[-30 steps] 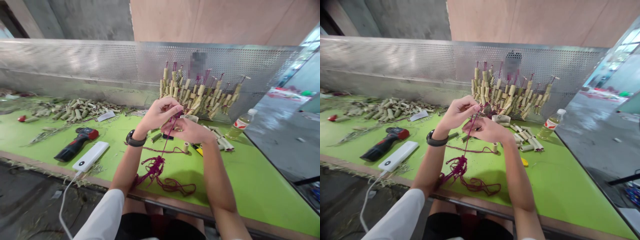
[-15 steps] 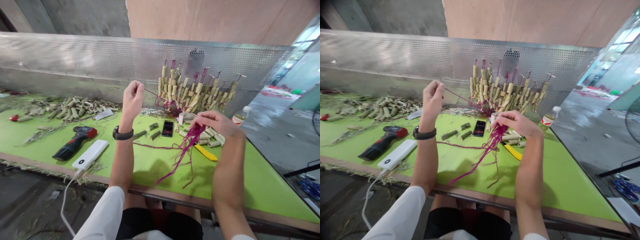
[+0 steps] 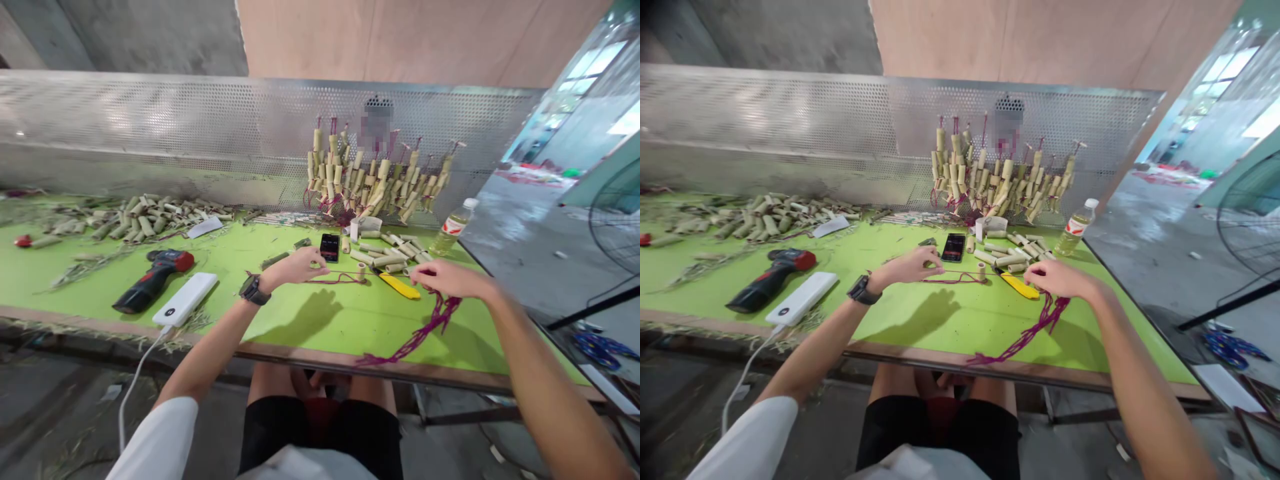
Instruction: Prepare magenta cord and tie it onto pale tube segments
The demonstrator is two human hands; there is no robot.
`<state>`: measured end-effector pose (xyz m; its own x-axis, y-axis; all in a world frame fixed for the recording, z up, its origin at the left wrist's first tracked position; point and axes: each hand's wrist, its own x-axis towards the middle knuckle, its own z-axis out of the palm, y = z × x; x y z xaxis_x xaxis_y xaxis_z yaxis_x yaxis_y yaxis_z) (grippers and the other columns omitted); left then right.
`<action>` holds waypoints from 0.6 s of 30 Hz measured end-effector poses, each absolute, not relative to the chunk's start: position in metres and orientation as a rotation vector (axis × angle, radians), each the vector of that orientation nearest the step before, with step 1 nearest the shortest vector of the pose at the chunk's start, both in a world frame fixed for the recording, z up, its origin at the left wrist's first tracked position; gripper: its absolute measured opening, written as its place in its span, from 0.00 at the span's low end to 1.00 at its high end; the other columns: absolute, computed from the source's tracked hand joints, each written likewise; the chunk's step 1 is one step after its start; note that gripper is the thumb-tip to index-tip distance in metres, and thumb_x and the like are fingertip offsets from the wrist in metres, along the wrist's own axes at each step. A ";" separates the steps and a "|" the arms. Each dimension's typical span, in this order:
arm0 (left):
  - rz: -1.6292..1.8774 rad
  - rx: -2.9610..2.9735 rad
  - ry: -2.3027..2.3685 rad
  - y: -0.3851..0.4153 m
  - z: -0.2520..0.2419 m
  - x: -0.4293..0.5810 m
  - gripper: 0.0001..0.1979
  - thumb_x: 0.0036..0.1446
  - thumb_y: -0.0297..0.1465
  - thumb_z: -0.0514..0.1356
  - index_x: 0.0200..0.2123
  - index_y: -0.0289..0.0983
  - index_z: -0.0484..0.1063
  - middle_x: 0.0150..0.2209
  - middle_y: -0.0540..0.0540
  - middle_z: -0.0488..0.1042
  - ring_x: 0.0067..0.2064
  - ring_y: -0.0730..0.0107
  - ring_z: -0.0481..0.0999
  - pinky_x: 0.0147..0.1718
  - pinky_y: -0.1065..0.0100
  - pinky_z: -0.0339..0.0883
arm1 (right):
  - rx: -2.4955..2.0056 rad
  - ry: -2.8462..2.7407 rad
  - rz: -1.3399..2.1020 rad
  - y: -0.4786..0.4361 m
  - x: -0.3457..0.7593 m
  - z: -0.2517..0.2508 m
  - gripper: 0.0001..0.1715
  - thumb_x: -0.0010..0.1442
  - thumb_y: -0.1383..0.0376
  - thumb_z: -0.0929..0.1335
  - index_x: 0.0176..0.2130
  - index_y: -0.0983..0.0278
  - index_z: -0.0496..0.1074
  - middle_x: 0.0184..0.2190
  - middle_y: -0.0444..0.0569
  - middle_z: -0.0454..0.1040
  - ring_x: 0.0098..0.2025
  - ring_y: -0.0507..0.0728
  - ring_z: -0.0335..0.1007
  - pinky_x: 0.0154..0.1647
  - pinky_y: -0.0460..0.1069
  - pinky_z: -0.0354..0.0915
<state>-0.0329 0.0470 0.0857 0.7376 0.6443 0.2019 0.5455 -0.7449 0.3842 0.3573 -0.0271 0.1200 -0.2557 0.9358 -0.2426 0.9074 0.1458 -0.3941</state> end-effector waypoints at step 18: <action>0.737 2.390 1.071 0.029 0.029 0.036 0.14 0.71 0.38 0.54 0.48 0.36 0.75 0.44 0.35 0.77 0.45 0.54 0.76 0.47 0.59 0.68 | -1.332 -2.344 0.584 0.002 0.255 0.032 0.15 0.64 0.57 0.67 0.35 0.65 0.78 0.30 0.51 0.79 0.30 0.56 0.66 0.33 0.50 0.58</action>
